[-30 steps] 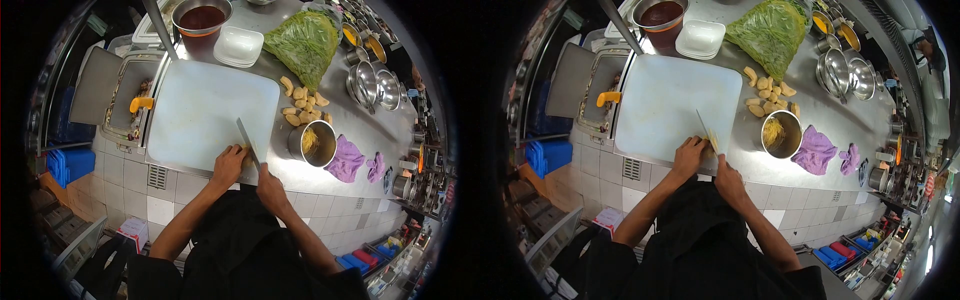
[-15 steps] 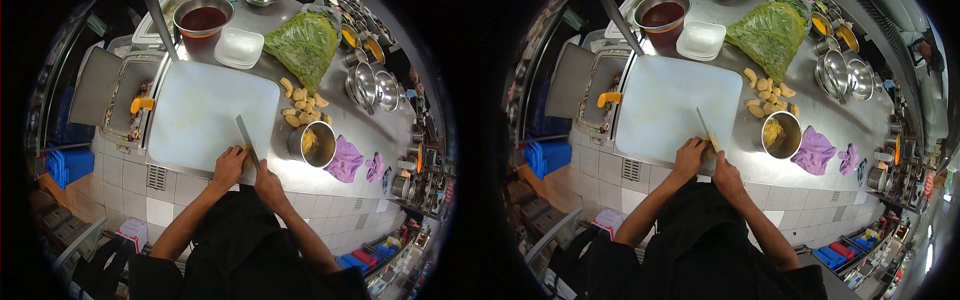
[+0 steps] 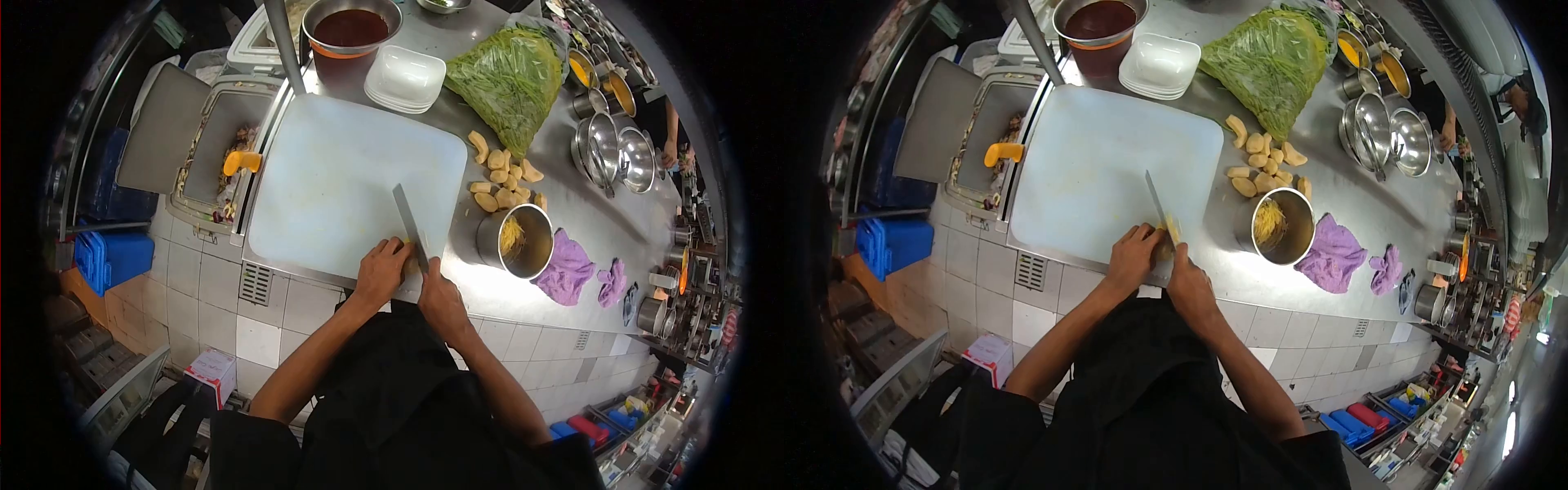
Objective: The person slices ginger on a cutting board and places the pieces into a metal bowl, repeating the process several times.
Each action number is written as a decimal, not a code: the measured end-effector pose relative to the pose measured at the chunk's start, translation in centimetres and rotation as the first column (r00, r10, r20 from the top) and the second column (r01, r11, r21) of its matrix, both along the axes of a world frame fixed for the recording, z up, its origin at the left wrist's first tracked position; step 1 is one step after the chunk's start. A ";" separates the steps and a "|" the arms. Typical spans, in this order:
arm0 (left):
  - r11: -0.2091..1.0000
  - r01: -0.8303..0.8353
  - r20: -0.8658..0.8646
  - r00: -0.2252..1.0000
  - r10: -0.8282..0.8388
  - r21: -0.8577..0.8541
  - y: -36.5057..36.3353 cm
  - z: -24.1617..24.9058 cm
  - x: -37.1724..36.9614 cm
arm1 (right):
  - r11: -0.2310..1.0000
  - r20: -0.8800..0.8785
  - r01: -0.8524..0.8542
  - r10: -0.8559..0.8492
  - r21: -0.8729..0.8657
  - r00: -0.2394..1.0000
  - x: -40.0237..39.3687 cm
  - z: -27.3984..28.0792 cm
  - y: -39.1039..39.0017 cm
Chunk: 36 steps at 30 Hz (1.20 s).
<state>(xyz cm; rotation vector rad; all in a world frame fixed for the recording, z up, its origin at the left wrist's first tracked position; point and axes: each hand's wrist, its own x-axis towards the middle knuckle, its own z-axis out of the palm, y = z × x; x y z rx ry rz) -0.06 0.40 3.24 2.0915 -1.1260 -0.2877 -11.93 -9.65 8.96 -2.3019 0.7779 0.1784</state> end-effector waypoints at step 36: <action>0.999 0.005 0.002 1.000 -0.005 -0.037 -0.1 -0.2 0.4 | 0.997 -0.164 -0.075 0.074 0.002 0.984 0.4 6.4 -0.3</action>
